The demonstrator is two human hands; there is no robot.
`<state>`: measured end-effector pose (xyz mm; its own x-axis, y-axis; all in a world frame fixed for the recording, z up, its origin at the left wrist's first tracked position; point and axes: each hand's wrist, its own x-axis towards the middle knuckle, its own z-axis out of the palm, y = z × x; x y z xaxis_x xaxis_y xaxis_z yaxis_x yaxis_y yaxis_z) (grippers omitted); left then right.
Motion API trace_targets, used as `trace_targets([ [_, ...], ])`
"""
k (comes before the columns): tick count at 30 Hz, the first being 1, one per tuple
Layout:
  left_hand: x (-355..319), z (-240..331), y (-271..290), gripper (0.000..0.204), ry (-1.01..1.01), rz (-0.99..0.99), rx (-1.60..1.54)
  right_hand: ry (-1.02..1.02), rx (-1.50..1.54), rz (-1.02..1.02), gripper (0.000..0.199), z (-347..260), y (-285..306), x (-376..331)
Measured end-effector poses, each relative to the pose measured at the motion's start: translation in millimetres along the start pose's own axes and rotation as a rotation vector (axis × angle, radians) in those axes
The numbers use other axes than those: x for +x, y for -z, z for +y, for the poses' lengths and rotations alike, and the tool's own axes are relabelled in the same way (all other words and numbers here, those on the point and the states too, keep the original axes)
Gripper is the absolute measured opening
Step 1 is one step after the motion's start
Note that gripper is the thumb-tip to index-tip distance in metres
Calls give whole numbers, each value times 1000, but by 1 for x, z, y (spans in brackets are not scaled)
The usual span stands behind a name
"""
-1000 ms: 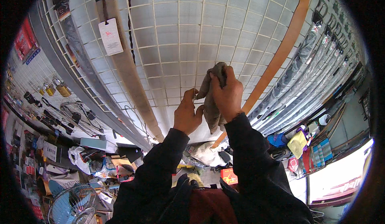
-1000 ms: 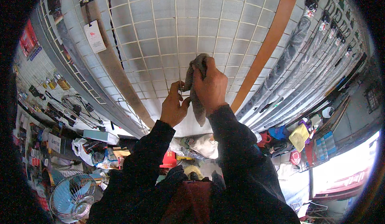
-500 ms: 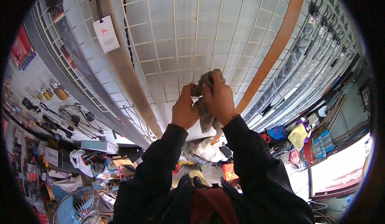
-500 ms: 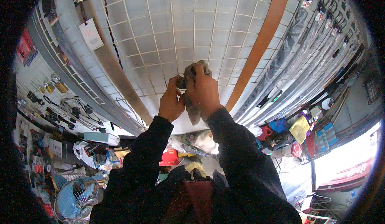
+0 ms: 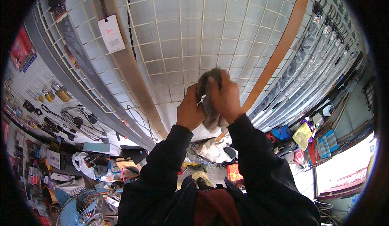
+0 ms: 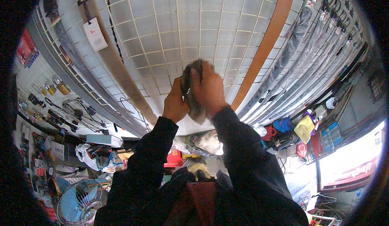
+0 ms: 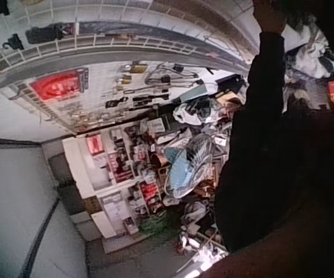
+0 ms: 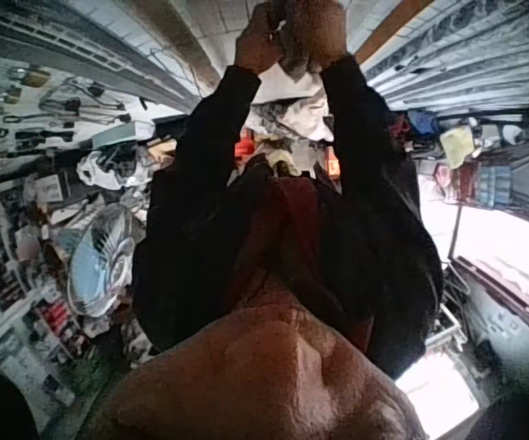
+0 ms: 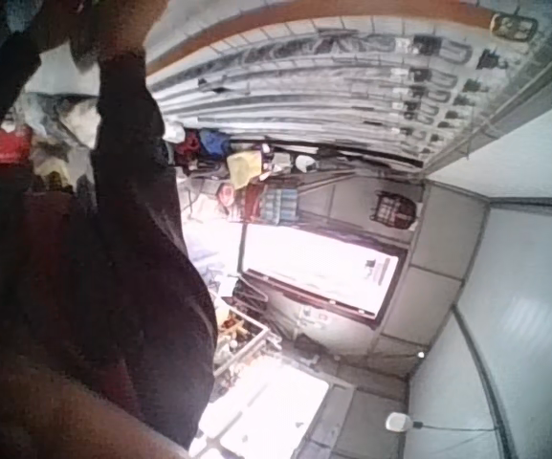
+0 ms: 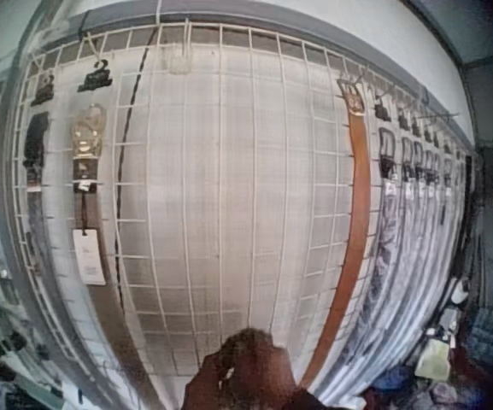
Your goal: The person wipes a white wire display grid with a cloth, moving methodically across the surface. They briefly adjust a hanging item before resuming wiping. The person continues to clean different sections of the grid throughout the clip.
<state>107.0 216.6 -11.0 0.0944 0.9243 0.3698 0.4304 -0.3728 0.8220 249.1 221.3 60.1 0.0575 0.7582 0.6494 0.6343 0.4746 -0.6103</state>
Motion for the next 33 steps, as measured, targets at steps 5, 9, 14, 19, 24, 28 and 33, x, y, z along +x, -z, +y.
trace_targets([
  [5,-3,-3,-1,63,-20,-18,8,181,9,100,22,16,1,34],
  [9,6,-5,0,64,-49,-10,21,69,-140,-39,23,22,-14,-16],
  [14,3,-5,-2,60,-78,38,30,117,77,-29,25,10,-7,-5],
  [19,-4,-9,3,72,-32,-3,39,114,22,-48,26,-10,-30,17],
  [24,-1,-10,6,71,16,-46,19,164,88,7,23,-15,-31,5],
  [28,-1,-9,3,75,-12,-20,21,204,173,90,19,-14,-26,25],
  [33,3,-10,6,79,30,-26,28,155,15,-18,19,-23,-33,15],
])
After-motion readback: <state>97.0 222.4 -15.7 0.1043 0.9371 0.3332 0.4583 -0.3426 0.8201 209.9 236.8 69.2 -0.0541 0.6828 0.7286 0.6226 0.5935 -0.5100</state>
